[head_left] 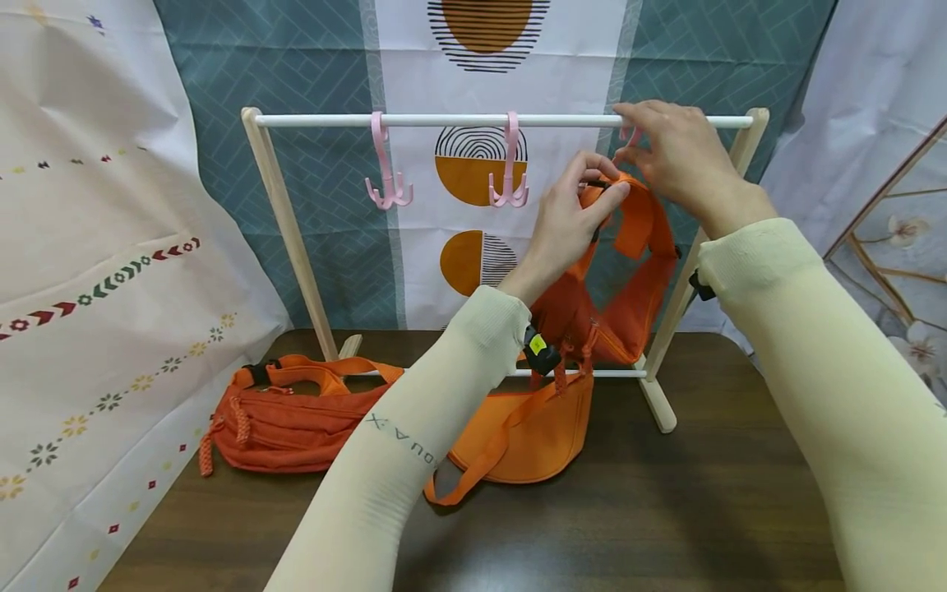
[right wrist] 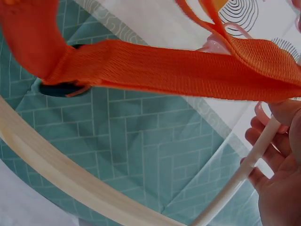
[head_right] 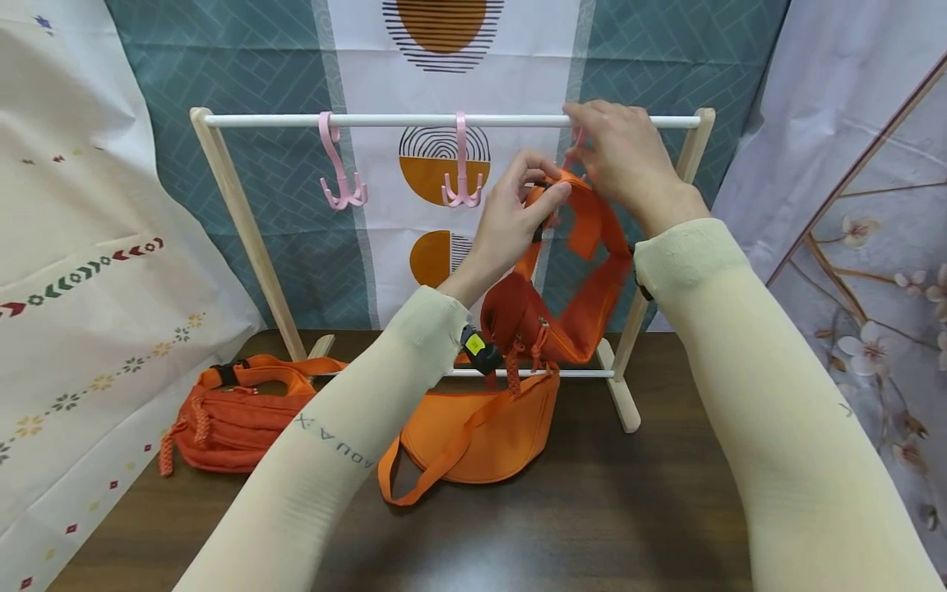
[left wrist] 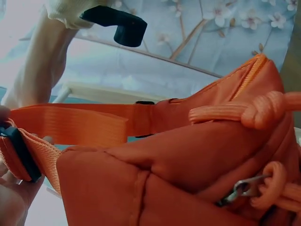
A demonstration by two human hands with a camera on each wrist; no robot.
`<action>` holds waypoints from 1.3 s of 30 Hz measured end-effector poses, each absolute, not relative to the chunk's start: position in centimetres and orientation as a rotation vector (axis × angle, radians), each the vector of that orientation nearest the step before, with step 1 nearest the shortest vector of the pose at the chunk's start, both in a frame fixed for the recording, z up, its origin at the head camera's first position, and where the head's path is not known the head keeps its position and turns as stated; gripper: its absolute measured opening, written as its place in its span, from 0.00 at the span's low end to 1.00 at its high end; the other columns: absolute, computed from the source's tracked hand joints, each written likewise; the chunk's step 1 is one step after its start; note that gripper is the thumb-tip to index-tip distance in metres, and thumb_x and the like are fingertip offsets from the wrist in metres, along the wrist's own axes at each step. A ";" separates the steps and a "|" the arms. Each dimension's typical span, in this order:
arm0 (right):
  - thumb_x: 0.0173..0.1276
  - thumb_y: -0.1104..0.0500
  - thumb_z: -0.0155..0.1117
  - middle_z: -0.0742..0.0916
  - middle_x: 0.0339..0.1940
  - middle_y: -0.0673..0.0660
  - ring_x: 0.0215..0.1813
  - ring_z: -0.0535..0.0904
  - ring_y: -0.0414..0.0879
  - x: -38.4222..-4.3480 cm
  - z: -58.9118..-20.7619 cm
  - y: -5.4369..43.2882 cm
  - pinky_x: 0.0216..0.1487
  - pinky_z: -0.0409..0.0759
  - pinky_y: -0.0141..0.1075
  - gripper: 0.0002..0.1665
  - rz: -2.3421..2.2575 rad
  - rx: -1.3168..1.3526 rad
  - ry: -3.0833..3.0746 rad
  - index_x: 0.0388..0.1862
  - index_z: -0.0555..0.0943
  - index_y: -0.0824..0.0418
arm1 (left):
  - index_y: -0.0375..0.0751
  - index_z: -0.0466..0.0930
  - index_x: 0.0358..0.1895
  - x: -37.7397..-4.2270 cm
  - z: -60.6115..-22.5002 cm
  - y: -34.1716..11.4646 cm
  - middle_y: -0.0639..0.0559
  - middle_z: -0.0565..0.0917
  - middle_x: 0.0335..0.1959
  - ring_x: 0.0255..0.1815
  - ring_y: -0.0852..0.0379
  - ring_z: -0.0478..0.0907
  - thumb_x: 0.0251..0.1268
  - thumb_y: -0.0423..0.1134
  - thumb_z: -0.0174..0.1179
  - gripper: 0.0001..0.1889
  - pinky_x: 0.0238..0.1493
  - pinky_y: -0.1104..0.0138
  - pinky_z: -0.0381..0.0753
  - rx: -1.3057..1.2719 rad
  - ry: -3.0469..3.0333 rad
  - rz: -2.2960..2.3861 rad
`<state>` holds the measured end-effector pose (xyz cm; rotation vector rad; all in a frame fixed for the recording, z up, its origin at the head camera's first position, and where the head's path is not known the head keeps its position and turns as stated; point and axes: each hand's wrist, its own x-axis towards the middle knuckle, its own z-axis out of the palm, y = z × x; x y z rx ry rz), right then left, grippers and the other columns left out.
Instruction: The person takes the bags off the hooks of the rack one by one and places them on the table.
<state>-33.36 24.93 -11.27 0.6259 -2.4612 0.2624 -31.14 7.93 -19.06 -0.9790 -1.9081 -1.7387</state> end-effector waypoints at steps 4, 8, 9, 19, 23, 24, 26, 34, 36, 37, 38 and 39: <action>0.78 0.63 0.64 0.83 0.60 0.68 0.59 0.74 0.67 -33.3 -11.3 24.7 0.69 0.69 0.61 0.33 0.318 0.599 -2.456 0.79 0.68 0.63 | 0.42 0.75 0.52 -30.9 -19.6 7.3 0.48 0.81 0.49 0.33 0.51 0.81 0.77 0.36 0.63 0.09 0.39 0.67 0.82 -1.000 -1.937 -1.760; 0.78 0.63 0.63 0.83 0.57 0.67 0.57 0.75 0.65 -33.1 -11.3 24.6 0.67 0.72 0.61 0.35 0.354 0.573 -2.472 0.80 0.67 0.61 | 0.42 0.75 0.52 -30.9 -20.1 6.6 0.48 0.81 0.51 0.35 0.50 0.82 0.76 0.36 0.64 0.09 0.39 0.66 0.84 -1.015 -1.988 -1.744; 0.78 0.63 0.63 0.82 0.57 0.66 0.58 0.75 0.65 -33.1 -11.3 24.7 0.68 0.72 0.61 0.35 0.361 0.575 -2.475 0.81 0.66 0.61 | 0.43 0.75 0.52 -31.0 -20.2 6.4 0.48 0.81 0.52 0.36 0.52 0.81 0.76 0.36 0.64 0.09 0.40 0.66 0.84 -1.015 -2.000 -1.737; 0.77 0.63 0.64 0.72 0.76 0.61 0.78 0.65 0.56 -31.5 -13.9 25.4 0.82 0.52 0.45 0.31 0.569 0.581 -2.181 0.77 0.71 0.60 | 0.42 0.77 0.52 -31.2 -21.1 4.4 0.46 0.80 0.52 0.36 0.48 0.81 0.76 0.37 0.64 0.08 0.38 0.65 0.84 -1.014 -1.994 -1.724; 0.74 0.70 0.59 0.79 0.66 0.59 0.71 0.70 0.52 -30.0 -16.2 26.1 0.75 0.60 0.36 0.23 0.743 0.547 -1.967 0.66 0.80 0.62 | 0.39 0.76 0.53 -31.2 -21.4 3.5 0.44 0.82 0.51 0.39 0.43 0.82 0.76 0.35 0.62 0.09 0.41 0.63 0.85 -1.047 -1.940 -1.795; 0.73 0.71 0.58 0.80 0.64 0.60 0.69 0.71 0.52 -29.8 -16.8 26.3 0.74 0.62 0.36 0.22 0.770 0.544 -1.933 0.64 0.82 0.64 | 0.38 0.76 0.53 -31.2 -21.5 3.4 0.43 0.82 0.50 0.40 0.42 0.83 0.77 0.34 0.62 0.09 0.42 0.63 0.86 -1.057 -1.923 -1.824; 0.72 0.72 0.56 0.81 0.62 0.60 0.68 0.72 0.52 -29.4 -18.2 26.8 0.73 0.63 0.36 0.21 0.818 0.525 -1.912 0.61 0.83 0.65 | 0.38 0.74 0.54 -31.2 -21.6 3.0 0.42 0.82 0.50 0.41 0.44 0.83 0.77 0.33 0.60 0.09 0.44 0.61 0.87 -1.069 -1.900 -1.885; 0.78 0.65 0.60 0.83 0.58 0.47 0.60 0.77 0.38 -28.9 -23.2 29.2 0.62 0.72 0.29 0.20 1.268 0.619 -2.102 0.66 0.81 0.62 | 0.34 0.72 0.54 -31.1 -21.4 2.0 0.38 0.80 0.47 0.44 0.50 0.80 0.79 0.30 0.56 0.08 0.48 0.59 0.87 -1.138 -1.831 -1.992; 0.79 0.64 0.60 0.82 0.62 0.46 0.63 0.76 0.40 -29.0 -24.3 29.8 0.60 0.73 0.26 0.24 1.457 0.716 -2.203 0.71 0.77 0.60 | 0.34 0.71 0.54 -31.0 -21.3 1.7 0.39 0.80 0.47 0.45 0.49 0.80 0.79 0.30 0.56 0.07 0.48 0.59 0.87 -1.146 -1.817 -2.015; 0.80 0.64 0.60 0.81 0.64 0.46 0.65 0.75 0.41 -29.2 -24.9 30.1 0.60 0.73 0.26 0.26 1.535 0.762 -2.259 0.74 0.75 0.58 | 0.35 0.71 0.54 -31.0 -21.2 1.6 0.40 0.81 0.46 0.46 0.49 0.81 0.80 0.30 0.56 0.08 0.48 0.58 0.87 -1.154 -1.811 -2.020; 0.81 0.64 0.58 0.79 0.67 0.48 0.68 0.73 0.43 -29.4 -25.4 30.3 0.60 0.73 0.25 0.28 1.617 0.808 -2.309 0.77 0.71 0.56 | 0.35 0.71 0.55 -31.0 -21.2 1.4 0.41 0.81 0.46 0.46 0.49 0.81 0.80 0.30 0.55 0.08 0.48 0.58 0.87 -1.161 -1.803 -2.025; 0.81 0.64 0.57 0.77 0.70 0.49 0.71 0.71 0.44 -29.7 -26.0 30.4 0.62 0.72 0.26 0.30 1.680 0.854 -2.353 0.79 0.68 0.55 | 0.35 0.71 0.55 -31.0 -21.1 1.3 0.42 0.81 0.46 0.46 0.49 0.81 0.80 0.30 0.55 0.07 0.48 0.57 0.87 -1.166 -1.794 -2.027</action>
